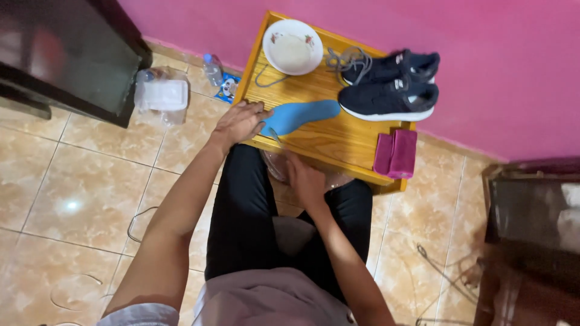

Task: The person wipes a dark shoe insole with a pink cloth, then uses a toothbrush dipped in a bowl of liquid to scrub the insole thoroughly. The person handles the insole and toothbrush repeatedly to clean the surface.

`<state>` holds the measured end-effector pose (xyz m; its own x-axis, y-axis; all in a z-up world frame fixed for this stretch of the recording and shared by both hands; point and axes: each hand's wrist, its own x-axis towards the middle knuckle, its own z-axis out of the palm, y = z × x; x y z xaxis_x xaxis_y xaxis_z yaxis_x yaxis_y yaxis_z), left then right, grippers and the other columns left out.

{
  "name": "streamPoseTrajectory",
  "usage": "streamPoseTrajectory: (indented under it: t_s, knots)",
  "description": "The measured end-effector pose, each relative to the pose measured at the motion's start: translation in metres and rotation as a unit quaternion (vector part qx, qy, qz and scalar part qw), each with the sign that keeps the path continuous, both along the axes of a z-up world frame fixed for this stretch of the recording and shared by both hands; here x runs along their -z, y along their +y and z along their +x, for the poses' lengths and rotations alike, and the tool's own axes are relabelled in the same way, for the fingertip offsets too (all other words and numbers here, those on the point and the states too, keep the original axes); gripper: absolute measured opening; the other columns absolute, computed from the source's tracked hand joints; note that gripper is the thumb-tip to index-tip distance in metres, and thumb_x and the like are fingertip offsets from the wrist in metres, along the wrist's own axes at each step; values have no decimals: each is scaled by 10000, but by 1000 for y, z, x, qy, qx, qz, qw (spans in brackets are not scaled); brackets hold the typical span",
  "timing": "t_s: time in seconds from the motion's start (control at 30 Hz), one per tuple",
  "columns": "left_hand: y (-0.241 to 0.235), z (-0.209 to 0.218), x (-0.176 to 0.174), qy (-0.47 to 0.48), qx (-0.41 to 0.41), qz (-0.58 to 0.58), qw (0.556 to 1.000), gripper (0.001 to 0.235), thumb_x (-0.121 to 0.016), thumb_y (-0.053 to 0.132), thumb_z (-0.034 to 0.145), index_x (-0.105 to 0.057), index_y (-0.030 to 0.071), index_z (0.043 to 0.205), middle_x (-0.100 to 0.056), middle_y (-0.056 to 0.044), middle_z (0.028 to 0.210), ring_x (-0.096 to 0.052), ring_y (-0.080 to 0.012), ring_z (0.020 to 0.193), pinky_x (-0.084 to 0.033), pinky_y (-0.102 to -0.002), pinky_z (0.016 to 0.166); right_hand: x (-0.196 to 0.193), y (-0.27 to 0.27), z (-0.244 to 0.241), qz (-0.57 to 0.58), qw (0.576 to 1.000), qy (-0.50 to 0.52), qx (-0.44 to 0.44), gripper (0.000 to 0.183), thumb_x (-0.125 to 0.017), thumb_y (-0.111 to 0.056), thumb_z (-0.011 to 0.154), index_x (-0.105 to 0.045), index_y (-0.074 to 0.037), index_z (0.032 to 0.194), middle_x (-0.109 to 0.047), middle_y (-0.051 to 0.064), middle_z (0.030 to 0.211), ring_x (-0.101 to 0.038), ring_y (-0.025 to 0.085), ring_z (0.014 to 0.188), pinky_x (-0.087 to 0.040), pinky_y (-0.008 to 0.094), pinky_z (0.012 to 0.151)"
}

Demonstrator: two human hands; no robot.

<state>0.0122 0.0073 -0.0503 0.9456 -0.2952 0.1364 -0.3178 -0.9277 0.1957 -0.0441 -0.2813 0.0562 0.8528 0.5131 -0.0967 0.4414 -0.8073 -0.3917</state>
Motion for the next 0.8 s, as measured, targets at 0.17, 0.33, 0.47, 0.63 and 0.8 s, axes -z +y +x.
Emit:
streamPoseTrajectory:
  t_s: [0.17,0.33,0.47,0.63,0.8]
  knots:
    - [-4,-6,-5,4,-8,3,1000,348,-544,362,997,-598,235,1317,-545,-14,1127,-611,-210,1124,-438,-376,968,22,-10,39,-27,994,-36,103,381,-513,-356,1008,-613,-290,1370,-767,192,958,-736,429,922,-581,561,815]
    - [-4,-4,-18,4,-13,-2,1000,418,-552,368,974,-508,200,1355,-578,-34,1157,-618,-228,1144,-441,-392,996,18,10,22,-15,1000,16,15,343,-438,-447,1065,-582,-439,1376,-785,81,945,-763,313,900,-601,463,790]
    - [-10,-11,-28,41,-22,-16,999,498,-552,349,976,-416,159,1416,-597,-80,1230,-614,-268,1197,-423,-421,1020,17,9,53,-18,994,42,94,382,-436,-504,1050,-655,-317,1301,-767,202,996,-718,436,1020,-542,579,918]
    - [-12,-15,-62,26,-8,-12,1000,549,-589,327,968,-407,115,1440,-544,-119,1308,-529,-306,1262,-423,-442,1014,22,25,58,-14,1000,-2,-18,322,-481,-455,1028,-664,-406,1289,-777,150,907,-752,375,930,-572,517,866]
    - [-18,-22,-83,37,-2,-23,999,680,-590,235,962,-293,163,1569,-423,-78,1381,-446,-296,1290,-444,-427,983,-6,27,55,-14,1000,-20,14,368,-483,-383,1030,-738,-149,1154,-739,283,878,-726,489,909,-566,589,817]
